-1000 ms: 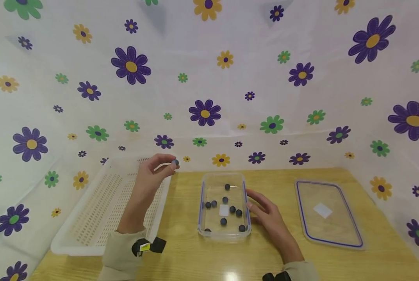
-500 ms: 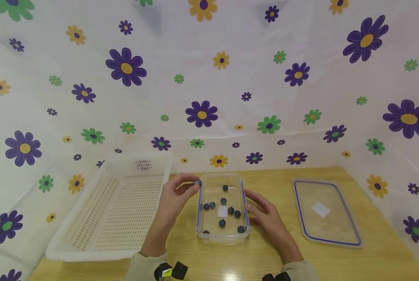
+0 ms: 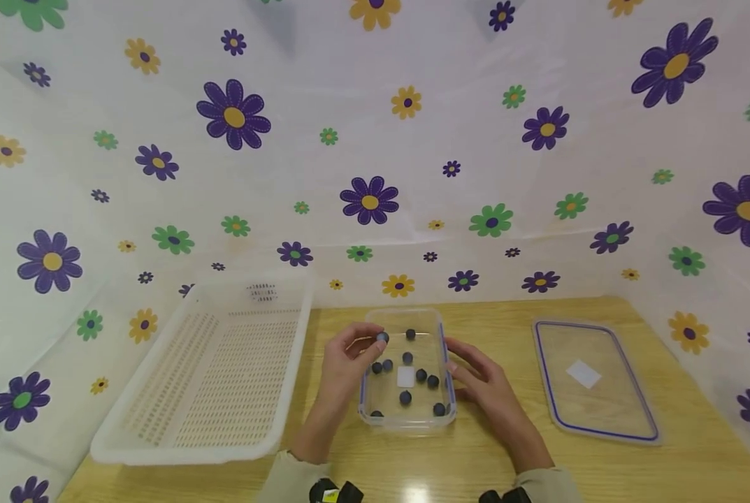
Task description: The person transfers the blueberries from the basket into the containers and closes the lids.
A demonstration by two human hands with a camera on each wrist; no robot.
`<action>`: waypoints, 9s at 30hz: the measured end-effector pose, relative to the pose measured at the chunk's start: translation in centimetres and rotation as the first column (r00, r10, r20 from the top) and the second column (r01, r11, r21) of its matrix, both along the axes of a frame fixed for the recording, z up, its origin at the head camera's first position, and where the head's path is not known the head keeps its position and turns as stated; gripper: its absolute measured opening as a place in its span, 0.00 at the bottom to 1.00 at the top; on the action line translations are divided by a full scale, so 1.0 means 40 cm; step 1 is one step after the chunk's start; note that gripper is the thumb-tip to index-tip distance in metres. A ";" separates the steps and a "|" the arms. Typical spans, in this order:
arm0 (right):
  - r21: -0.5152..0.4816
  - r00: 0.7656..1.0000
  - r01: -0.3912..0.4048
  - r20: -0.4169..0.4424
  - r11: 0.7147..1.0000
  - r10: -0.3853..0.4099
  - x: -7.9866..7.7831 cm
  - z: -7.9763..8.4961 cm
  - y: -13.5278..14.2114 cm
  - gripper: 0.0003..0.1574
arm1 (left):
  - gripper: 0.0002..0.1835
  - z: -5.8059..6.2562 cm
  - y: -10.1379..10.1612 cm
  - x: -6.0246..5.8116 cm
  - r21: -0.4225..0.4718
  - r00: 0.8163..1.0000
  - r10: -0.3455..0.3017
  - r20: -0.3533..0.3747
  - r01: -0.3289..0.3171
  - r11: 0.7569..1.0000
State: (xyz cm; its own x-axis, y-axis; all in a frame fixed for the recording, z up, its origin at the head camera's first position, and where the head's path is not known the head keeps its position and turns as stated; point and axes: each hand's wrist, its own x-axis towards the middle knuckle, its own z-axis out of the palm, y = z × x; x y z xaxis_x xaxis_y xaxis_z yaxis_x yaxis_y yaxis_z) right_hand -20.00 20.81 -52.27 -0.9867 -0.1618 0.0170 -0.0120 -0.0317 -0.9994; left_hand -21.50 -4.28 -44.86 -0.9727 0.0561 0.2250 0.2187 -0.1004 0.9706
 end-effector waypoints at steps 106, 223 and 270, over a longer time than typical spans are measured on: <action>0.587 0.760 0.504 0.048 0.634 -0.648 0.130 0.088 0.461 0.39 | 0.24 -0.101 0.525 0.124 -0.052 0.935 -0.094 0.341 0.118 0.992; 0.122 0.986 0.084 -0.154 0.989 -0.065 0.033 0.304 -0.001 0.29 | 0.13 0.123 -0.087 -0.002 -0.212 0.993 -0.108 -0.055 0.094 0.973; 0.563 0.999 -0.047 0.025 0.825 0.040 0.013 0.238 -0.037 0.37 | 0.31 0.069 -0.088 0.014 -0.790 0.974 -0.158 0.165 0.226 0.569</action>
